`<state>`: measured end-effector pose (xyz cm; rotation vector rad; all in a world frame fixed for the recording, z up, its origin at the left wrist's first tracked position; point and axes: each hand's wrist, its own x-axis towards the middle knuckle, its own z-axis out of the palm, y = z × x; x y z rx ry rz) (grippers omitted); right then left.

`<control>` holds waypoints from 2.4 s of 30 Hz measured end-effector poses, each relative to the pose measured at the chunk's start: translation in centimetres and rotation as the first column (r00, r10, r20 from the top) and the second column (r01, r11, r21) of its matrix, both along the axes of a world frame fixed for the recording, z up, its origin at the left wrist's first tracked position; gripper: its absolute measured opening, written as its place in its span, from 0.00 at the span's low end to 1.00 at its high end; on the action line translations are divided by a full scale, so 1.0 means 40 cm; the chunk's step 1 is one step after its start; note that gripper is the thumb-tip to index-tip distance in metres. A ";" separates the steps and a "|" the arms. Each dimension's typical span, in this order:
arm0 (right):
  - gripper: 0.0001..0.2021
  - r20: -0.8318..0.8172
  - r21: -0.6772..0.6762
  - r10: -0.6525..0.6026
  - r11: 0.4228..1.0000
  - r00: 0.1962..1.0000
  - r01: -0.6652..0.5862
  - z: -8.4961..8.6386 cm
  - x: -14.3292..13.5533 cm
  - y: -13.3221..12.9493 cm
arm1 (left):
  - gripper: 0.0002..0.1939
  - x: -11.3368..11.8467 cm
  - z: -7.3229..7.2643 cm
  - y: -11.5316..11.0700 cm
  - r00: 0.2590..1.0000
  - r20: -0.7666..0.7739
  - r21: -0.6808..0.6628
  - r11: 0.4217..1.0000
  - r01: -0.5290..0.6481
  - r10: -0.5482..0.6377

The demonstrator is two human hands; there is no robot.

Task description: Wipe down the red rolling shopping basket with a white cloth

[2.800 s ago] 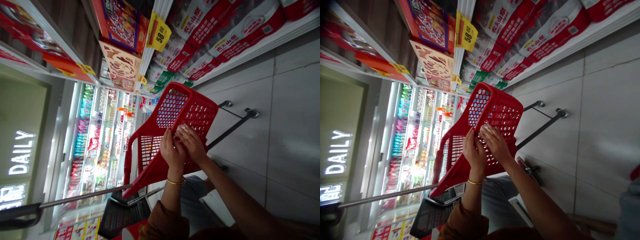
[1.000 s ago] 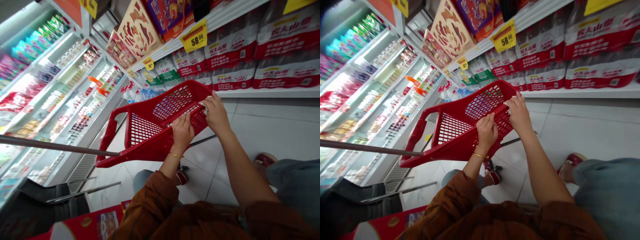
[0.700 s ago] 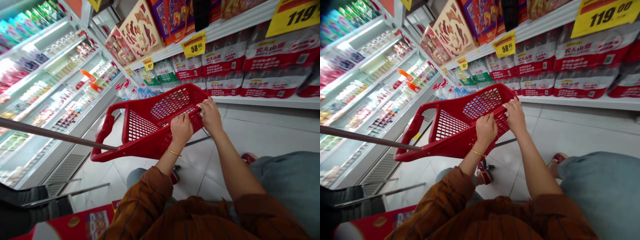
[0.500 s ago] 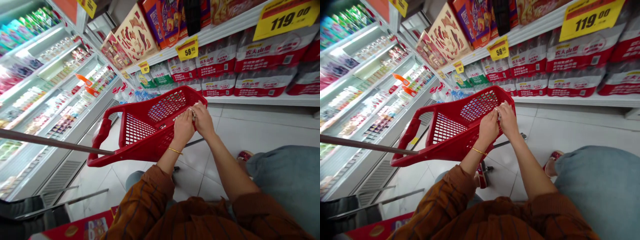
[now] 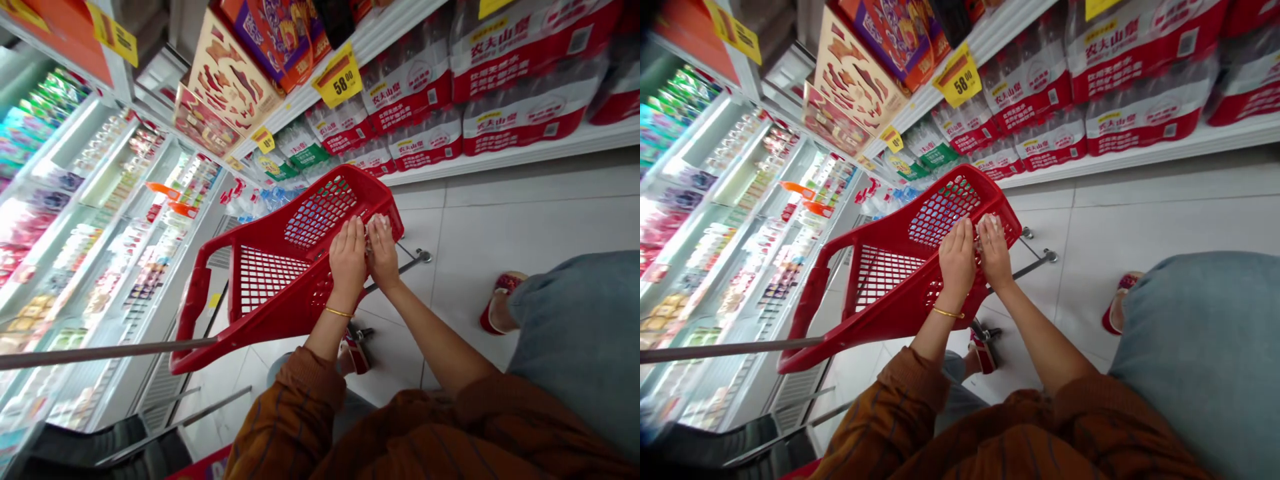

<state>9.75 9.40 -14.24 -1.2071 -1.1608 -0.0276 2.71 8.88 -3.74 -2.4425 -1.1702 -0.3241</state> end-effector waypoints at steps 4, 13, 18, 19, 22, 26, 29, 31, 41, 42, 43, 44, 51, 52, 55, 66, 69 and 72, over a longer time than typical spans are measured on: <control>0.25 -0.061 -0.048 0.023 0.999 0.998 -0.026 -0.044 -0.018 -0.004 | 0.24 0.000 -0.005 0.009 0.999 0.009 0.036 0.998 -0.042 0.042; 0.24 -0.093 -0.099 0.106 0.988 0.990 -0.115 -0.088 -0.043 -0.011 | 0.24 -0.008 -0.005 0.028 0.998 0.008 0.063 0.996 -0.064 0.063; 0.24 -0.162 -0.152 0.160 0.971 0.974 -0.185 -0.129 -0.065 -0.029 | 0.25 -0.006 -0.005 0.033 0.997 0.007 0.050 0.996 -0.077 0.077; 0.24 -0.173 -0.159 0.159 0.969 0.972 -0.187 -0.132 -0.067 -0.031 | 0.25 -0.006 -0.006 0.033 0.997 0.015 0.050 0.996 -0.079 0.079; 0.23 -0.210 -0.154 0.123 0.976 0.970 -0.157 -0.120 -0.070 -0.036 | 0.25 -0.007 -0.010 0.033 0.996 0.031 0.054 0.995 -0.083 0.082; 0.23 -0.257 -0.062 0.100 0.991 0.961 -0.120 -0.057 -0.063 -0.035 | 0.24 -0.006 -0.013 0.032 0.996 0.023 0.080 0.993 -0.090 0.089; 0.24 -0.244 0.042 0.120 0.993 0.962 -0.113 -0.001 -0.052 -0.021 | 0.23 -0.001 -0.011 0.028 0.993 0.015 0.102 0.988 -0.114 0.113; 0.25 -0.226 0.084 0.137 0.989 0.965 -0.120 0.021 -0.045 -0.008 | 0.22 0.003 -0.009 0.024 0.992 0.018 0.106 0.986 -0.128 0.127; 0.29 -0.101 -0.032 0.138 0.989 0.985 -0.141 -0.040 -0.063 0.017 | 0.22 0.014 -0.006 0.010 0.990 0.022 0.125 0.982 -0.143 0.142; 0.29 -0.107 -0.046 0.137 0.989 0.985 -0.143 -0.049 -0.064 0.015 | 0.22 0.015 -0.007 0.008 0.990 0.019 0.128 0.981 -0.144 0.143; 0.29 -0.117 -0.067 0.131 0.988 0.984 -0.139 -0.058 -0.066 0.012 | 0.22 0.017 -0.007 0.007 0.989 0.018 0.130 0.980 -0.148 0.147; 0.29 -0.129 -0.087 0.119 0.988 0.984 -0.131 -0.067 -0.067 0.010 | 0.23 0.019 -0.008 0.006 0.988 0.019 0.130 0.979 -0.156 0.155; 0.29 -0.194 -0.116 0.078 0.988 0.978 -0.102 -0.130 -0.080 0.004 | 0.23 0.028 -0.005 0.003 0.984 0.027 0.134 0.975 -0.178 0.176; 0.29 -0.207 -0.127 0.080 0.986 0.975 -0.108 -0.138 -0.082 0.003 | 0.23 0.028 -0.004 0.003 0.984 0.025 0.133 0.975 -0.179 0.178; 0.30 -0.241 -0.161 0.085 0.979 0.967 -0.126 -0.160 -0.086 -0.005 | 0.23 0.027 -0.005 0.004 0.983 0.016 0.134 0.974 -0.182 0.181; 0.33 -0.261 -0.158 0.057 0.982 0.964 -0.100 -0.194 -0.098 -0.030 | 0.26 0.038 -0.011 0.002 0.965 -0.078 0.145 0.960 -0.239 0.252; 0.32 -0.301 -0.151 0.032 0.985 0.953 -0.081 -0.164 -0.100 -0.031 | 0.28 0.052 -0.011 0.001 0.953 -0.095 0.162 0.949 -0.271 0.289; 0.31 -0.339 -0.114 0.028 0.991 0.940 -0.071 -0.113 -0.095 -0.031 | 0.30 0.063 -0.019 0.001 0.946 -0.076 0.183 0.937 -0.298 0.316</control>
